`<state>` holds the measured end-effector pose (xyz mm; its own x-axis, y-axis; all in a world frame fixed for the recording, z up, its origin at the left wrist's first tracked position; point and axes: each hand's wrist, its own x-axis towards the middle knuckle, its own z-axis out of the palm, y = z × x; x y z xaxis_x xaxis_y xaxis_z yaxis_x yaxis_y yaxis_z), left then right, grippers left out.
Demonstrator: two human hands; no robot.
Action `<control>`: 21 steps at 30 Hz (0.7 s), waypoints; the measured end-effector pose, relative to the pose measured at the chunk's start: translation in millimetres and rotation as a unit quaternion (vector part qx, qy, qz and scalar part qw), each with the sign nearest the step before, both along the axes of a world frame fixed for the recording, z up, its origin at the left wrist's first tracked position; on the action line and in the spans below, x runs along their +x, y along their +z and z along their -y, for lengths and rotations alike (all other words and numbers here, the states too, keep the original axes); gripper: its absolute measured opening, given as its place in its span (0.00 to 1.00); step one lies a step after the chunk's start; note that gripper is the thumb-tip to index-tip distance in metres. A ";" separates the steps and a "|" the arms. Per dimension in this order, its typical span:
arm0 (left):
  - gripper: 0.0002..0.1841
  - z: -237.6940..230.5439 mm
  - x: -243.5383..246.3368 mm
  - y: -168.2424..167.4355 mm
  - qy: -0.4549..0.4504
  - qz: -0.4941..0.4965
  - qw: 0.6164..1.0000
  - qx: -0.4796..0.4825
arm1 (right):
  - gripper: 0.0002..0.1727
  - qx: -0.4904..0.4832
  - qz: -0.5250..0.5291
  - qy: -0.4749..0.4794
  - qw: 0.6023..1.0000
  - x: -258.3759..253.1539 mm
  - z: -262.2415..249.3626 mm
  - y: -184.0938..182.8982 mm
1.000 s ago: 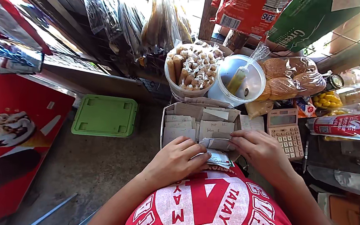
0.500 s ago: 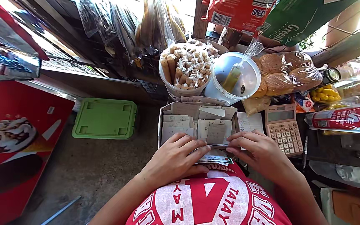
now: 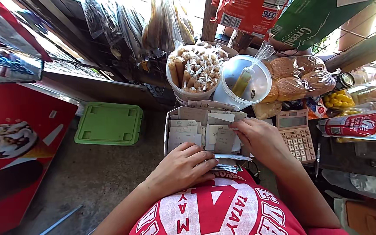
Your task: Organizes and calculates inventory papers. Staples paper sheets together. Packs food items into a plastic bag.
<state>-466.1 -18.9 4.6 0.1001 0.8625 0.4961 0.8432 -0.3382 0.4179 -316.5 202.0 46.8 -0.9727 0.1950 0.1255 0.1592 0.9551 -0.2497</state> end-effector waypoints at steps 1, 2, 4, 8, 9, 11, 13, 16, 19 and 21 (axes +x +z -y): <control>0.14 0.4 0.3 -0.6 -0.003 0.010 1.000 0.001 | 0.09 0.003 0.004 -0.002 1.000 -0.9 0.1 -1.8; 0.13 0.8 0.7 -1.4 -0.007 0.024 1.000 0.002 | 0.08 0.006 0.005 -0.004 1.000 -1.8 0.5 -3.5; 0.11 1.6 1.6 -3.2 -0.015 0.047 0.999 0.002 | 0.07 0.017 0.005 -0.008 1.000 -3.7 1.0 -6.5; 0.10 2.1 2.2 -3.9 -0.023 0.061 0.998 0.001 | 0.06 0.019 0.006 -0.009 1.000 -5.0 -0.2 -10.8; 0.10 1.8 2.0 -3.9 -0.023 0.063 0.998 0.000 | 0.07 0.018 0.007 -0.008 1.000 -5.1 -0.6 -11.3; 0.10 1.2 1.7 -3.7 -0.024 0.065 0.998 -0.001 | 0.07 0.017 0.006 -0.006 1.000 -5.1 -1.0 -11.8; 0.09 0.8 1.7 -3.7 -0.024 0.066 0.998 -0.001 | 0.07 0.014 0.002 -0.004 1.000 -4.8 -1.4 -12.0; 0.09 0.4 1.9 -4.4 -0.020 0.066 0.998 -0.001 | 0.07 0.010 -0.001 -0.004 1.000 -3.4 -1.6 -11.7; 0.09 0.0 1.8 -4.8 -0.017 0.061 0.998 -0.001 | 0.08 0.010 -0.008 -0.003 1.000 -2.6 -1.7 -12.5; 0.09 -0.3 1.9 -5.0 -0.016 0.062 0.998 0.000 | 0.07 0.009 -0.013 -0.004 1.000 -1.7 -1.2 -12.6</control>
<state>-464.2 -18.5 -0.4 0.0659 0.8598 0.5063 0.7733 -0.3647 0.5186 -318.2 203.2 34.2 -0.9677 0.1995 0.1544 0.1596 0.9582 -0.2375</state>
